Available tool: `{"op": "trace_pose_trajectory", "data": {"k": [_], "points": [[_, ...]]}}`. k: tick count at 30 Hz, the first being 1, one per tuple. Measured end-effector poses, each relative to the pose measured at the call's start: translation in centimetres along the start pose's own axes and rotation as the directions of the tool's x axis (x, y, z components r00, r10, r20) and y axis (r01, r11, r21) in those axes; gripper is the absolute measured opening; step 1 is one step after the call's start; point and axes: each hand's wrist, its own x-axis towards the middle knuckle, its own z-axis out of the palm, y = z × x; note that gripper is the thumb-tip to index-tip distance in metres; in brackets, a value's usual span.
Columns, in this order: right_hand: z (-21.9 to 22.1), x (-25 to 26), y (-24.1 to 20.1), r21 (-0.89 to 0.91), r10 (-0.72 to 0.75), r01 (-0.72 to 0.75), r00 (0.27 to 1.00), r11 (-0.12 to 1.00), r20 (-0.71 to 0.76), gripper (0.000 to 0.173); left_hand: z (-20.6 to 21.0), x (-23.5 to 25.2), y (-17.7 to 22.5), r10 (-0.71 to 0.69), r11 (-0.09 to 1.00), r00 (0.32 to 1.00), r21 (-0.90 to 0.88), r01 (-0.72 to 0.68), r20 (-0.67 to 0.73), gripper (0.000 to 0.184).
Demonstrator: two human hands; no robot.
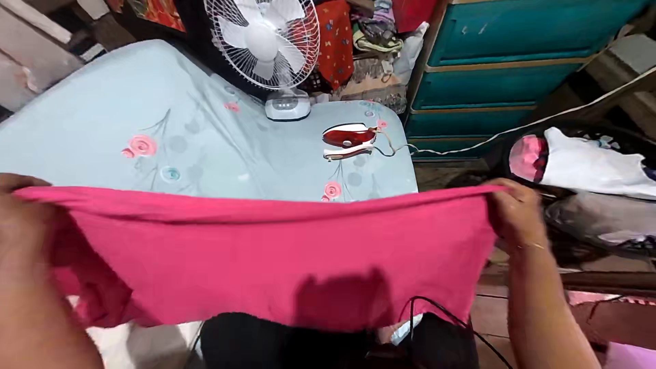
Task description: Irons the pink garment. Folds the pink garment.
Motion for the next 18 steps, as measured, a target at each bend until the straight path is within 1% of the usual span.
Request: {"op": "trace_pose_trajectory", "data": {"k": [1,2,3,4,6,7,8,10,11,12,15,18], "points": [[2.4,1.7,1.1,-0.006,0.093,-0.093,0.996,0.996,0.009,0.019,2.1,2.1,0.9,-0.065,0.995,0.997,0.075,0.062,0.034,0.033],[4.9,3.5,2.5,-0.021,0.166,-0.166,0.986,0.986,0.031,0.018,4.8,4.1,-0.5,0.043,0.992,0.999,0.115,-0.043,-0.004,0.032],[7.3,5.2,4.1,-0.048,0.233,-0.23,0.97,0.972,0.068,0.021,7.0,5.2,-0.9,0.095,0.99,0.995,0.108,-0.095,0.006,0.035],[9.6,6.9,6.1,-0.093,0.286,-0.277,0.951,0.956,0.114,0.025,8.5,5.5,-0.1,0.082,0.99,0.994,0.112,-0.089,0.067,0.042],[13.3,9.4,9.1,-0.225,0.383,-0.34,0.904,0.913,0.191,0.032,11.5,5.1,2.6,-0.002,0.979,0.97,0.199,-0.048,0.243,0.058],[14.5,10.1,9.8,-0.291,0.422,-0.356,0.883,0.888,0.205,0.035,12.8,4.4,4.3,0.011,0.972,0.956,0.223,-0.079,0.293,0.062],[15.3,10.6,10.0,-0.321,0.435,-0.362,0.879,0.875,0.196,0.036,14.0,3.3,5.9,0.077,0.97,0.946,0.196,-0.144,0.315,0.063],[15.7,11.1,10.0,-0.331,0.427,-0.35,0.882,0.876,0.197,0.039,16.5,0.2,8.9,0.277,0.948,0.909,0.064,-0.311,0.312,0.064],[15.6,11.0,10.1,-0.32,0.422,-0.35,0.886,0.88,0.193,0.041,17.8,-1.8,10.1,0.377,0.917,0.875,0.007,-0.398,0.303,0.061],[15.5,10.7,10.2,-0.305,0.426,-0.36,0.886,0.882,0.185,0.042,19.1,-4.0,11.4,0.44,0.89,0.837,-0.038,-0.453,0.324,0.057],[14.6,9.2,10.4,-0.24,0.462,-0.421,0.873,0.875,0.153,0.053,22.7,-11.6,14.4,0.567,0.82,0.707,-0.211,-0.532,0.423,0.053],[13.4,5.8,10.2,-0.197,0.502,-0.472,0.852,0.859,0.147,0.057,24.3,-18.5,15.3,0.673,0.73,0.552,-0.327,-0.6,0.492,0.054]]}}
